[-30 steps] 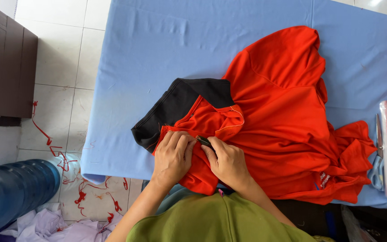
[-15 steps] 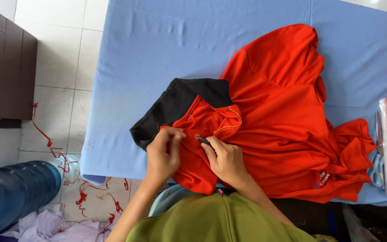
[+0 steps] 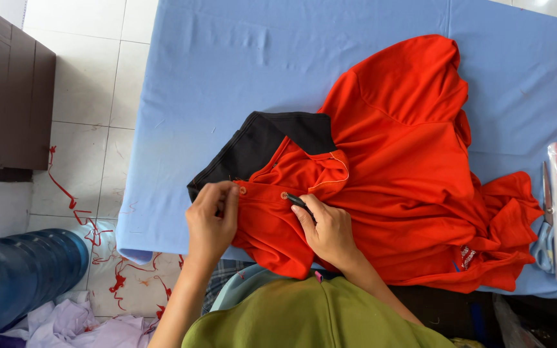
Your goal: The person uses a small blade to cut loose threads from the collar, sleeve, and hem of a red long-sleeved shirt laid on a blue table. The shirt is repositioned and smoothed between cuts to access different areas.
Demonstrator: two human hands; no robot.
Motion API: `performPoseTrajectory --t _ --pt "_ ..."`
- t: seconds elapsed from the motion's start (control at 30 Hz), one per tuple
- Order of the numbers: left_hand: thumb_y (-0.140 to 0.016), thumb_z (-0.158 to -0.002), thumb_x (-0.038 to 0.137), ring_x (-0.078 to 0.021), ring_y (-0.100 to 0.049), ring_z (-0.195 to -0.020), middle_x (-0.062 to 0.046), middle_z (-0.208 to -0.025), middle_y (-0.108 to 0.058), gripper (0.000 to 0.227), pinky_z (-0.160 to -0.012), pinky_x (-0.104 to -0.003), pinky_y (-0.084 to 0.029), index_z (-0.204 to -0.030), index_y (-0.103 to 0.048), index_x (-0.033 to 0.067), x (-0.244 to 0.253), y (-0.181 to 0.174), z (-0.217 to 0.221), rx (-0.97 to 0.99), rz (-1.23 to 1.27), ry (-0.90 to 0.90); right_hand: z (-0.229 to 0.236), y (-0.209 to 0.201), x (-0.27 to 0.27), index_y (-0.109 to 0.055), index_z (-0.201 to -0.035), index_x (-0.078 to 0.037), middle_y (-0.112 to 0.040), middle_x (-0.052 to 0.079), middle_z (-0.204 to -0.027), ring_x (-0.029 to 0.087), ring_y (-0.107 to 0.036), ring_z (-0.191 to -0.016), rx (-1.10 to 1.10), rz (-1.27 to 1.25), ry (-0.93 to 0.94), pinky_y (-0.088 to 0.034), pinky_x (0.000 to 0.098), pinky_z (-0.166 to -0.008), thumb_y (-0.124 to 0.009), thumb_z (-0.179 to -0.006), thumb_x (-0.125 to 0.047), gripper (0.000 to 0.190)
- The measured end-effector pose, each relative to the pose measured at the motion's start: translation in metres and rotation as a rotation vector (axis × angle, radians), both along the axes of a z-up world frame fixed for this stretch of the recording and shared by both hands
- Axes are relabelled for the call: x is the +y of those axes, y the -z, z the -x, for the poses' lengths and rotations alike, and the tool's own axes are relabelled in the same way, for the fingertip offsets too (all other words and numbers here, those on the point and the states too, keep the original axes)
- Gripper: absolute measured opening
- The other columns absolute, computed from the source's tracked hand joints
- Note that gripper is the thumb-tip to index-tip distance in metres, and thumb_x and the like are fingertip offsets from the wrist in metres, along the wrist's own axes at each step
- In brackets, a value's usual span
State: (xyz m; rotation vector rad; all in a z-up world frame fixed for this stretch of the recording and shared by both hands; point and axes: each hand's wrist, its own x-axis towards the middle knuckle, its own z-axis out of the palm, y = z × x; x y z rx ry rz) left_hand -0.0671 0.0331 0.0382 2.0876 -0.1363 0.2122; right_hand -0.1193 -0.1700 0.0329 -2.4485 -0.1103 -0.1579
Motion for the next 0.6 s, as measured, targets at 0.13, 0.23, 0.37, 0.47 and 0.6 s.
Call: performPoseTrajectory --t 0.13,0.23,0.37,0.47,0.6 --pt "-0.074 -0.081 0.017 -0.0151 -0.06 -0.055 -0.009 -0.08 -0.067 0.019 -0.048 -0.024 -0.052 -0.093 -0.07 0.0039 -0.009 -0.005 0.011 -0.041 -0.114 -0.041 -0.002 -0.001 0.001 -0.06 -0.086 -0.013 -0.06 0.008 -0.055 0.027 -0.064 -0.05 -0.015 0.011 0.0 -0.05 0.032 -0.044 -0.054 -0.092 -0.029 0.019" --pt "-0.078 -0.077 0.018 -0.0231 -0.065 -0.062 -0.016 -0.085 -0.066 0.028 -0.052 -0.03 -0.056 -0.096 -0.07 -0.0011 -0.014 -0.005 0.016 0.037 -0.214 -0.103 -0.001 0.0 0.002 -0.06 -0.085 -0.012 -0.059 0.008 -0.054 0.026 -0.063 -0.049 -0.01 0.007 0.005 -0.05 0.0323 -0.043 -0.055 -0.092 -0.029 0.019" --pt "-0.073 -0.082 0.018 -0.0206 -0.063 -0.059 -0.009 -0.078 -0.064 0.013 -0.05 -0.029 -0.054 -0.087 -0.073 0.0053 -0.014 0.003 0.015 0.044 -0.336 -0.139 0.0 0.0 0.002 -0.061 -0.085 -0.012 -0.06 0.008 -0.055 0.026 -0.064 -0.05 -0.011 0.001 0.009 -0.051 0.0319 -0.044 -0.055 -0.091 -0.028 0.018" --pt "-0.071 -0.082 0.013 -0.02 -0.062 -0.056 -0.006 -0.074 -0.064 0.008 -0.049 -0.027 -0.052 -0.079 -0.073 0.0074 -0.013 0.001 0.014 0.03 -0.357 -0.131 0.0 0.0 0.001 -0.061 -0.086 -0.012 -0.061 0.01 -0.057 0.028 -0.065 -0.053 -0.007 0.008 0.013 -0.052 0.0334 -0.045 -0.055 -0.091 -0.029 0.019" --pt "-0.067 -0.085 0.013 -0.0177 -0.062 -0.059 -0.002 -0.074 -0.063 0.008 -0.049 -0.025 -0.051 -0.078 -0.071 0.0109 -0.007 0.003 0.013 -0.035 -0.369 -0.121 0.0 0.0 0.002 -0.061 -0.087 -0.011 -0.063 0.01 -0.058 0.028 -0.066 -0.055 0.007 0.005 0.018 -0.052 0.0341 -0.046 -0.055 -0.091 -0.03 0.02"
